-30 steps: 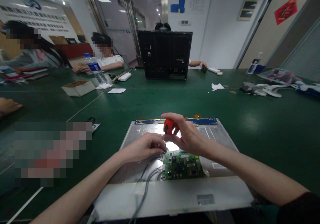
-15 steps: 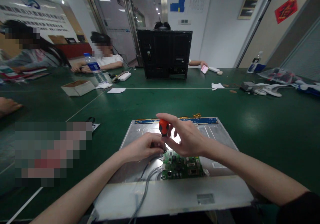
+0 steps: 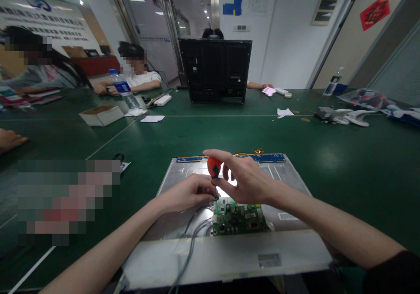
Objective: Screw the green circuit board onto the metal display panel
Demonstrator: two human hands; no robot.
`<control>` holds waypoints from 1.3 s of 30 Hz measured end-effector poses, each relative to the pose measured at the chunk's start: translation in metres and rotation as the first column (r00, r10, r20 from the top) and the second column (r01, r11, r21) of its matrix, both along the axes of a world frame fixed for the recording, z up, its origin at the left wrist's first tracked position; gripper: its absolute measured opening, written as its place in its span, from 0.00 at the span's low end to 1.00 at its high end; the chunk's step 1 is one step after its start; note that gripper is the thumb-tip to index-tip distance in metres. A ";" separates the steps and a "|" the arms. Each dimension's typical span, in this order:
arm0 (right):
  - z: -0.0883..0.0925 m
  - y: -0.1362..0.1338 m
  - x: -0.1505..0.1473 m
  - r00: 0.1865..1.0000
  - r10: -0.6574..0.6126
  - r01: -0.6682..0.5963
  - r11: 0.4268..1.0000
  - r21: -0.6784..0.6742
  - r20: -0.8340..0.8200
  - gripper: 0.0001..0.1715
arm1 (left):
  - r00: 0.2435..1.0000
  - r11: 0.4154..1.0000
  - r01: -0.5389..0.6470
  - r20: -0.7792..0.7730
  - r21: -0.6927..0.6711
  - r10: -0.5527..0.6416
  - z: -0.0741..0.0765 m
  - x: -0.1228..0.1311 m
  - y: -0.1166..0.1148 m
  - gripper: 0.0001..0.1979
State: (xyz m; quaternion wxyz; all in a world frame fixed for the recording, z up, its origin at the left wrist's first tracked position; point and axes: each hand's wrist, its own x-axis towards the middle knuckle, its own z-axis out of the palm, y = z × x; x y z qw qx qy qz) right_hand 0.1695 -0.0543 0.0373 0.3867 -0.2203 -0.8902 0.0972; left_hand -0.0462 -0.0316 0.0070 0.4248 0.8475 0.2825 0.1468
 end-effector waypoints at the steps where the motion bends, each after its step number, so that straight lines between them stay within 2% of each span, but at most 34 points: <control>1: 0.000 0.000 0.000 1.000 0.000 0.000 1.000 0.000 0.003 0.32 | 1.000 1.000 -0.002 -0.005 -0.001 0.002 0.000 0.000 0.000 0.05; 10: 0.002 -0.001 -0.001 0.999 -0.055 0.055 0.995 0.078 -0.005 0.29 | 0.991 0.995 -0.099 -0.093 0.023 0.101 -0.010 -0.005 -0.001 0.05; 15: 0.006 -0.005 -0.003 0.996 -0.092 0.093 0.990 0.102 -0.006 0.20 | 0.996 0.998 -0.070 -0.049 0.006 0.070 -0.011 -0.005 -0.001 0.06; 21: 0.010 -0.009 -0.002 0.995 -0.078 0.075 0.996 0.049 0.061 0.30 | 0.997 0.998 -0.059 -0.047 0.001 0.059 -0.008 -0.001 -0.001 0.06; 29: 0.009 -0.004 -0.001 0.989 -0.136 0.134 0.990 0.049 0.061 0.23 | 0.997 0.997 -0.067 -0.043 0.031 0.069 -0.006 0.000 -0.002 0.06; 39: 0.014 -0.006 -0.001 0.997 -0.059 0.062 0.996 -0.058 0.049 0.29 | 0.998 0.999 -0.052 -0.035 -0.004 0.052 -0.006 0.000 -0.001 0.04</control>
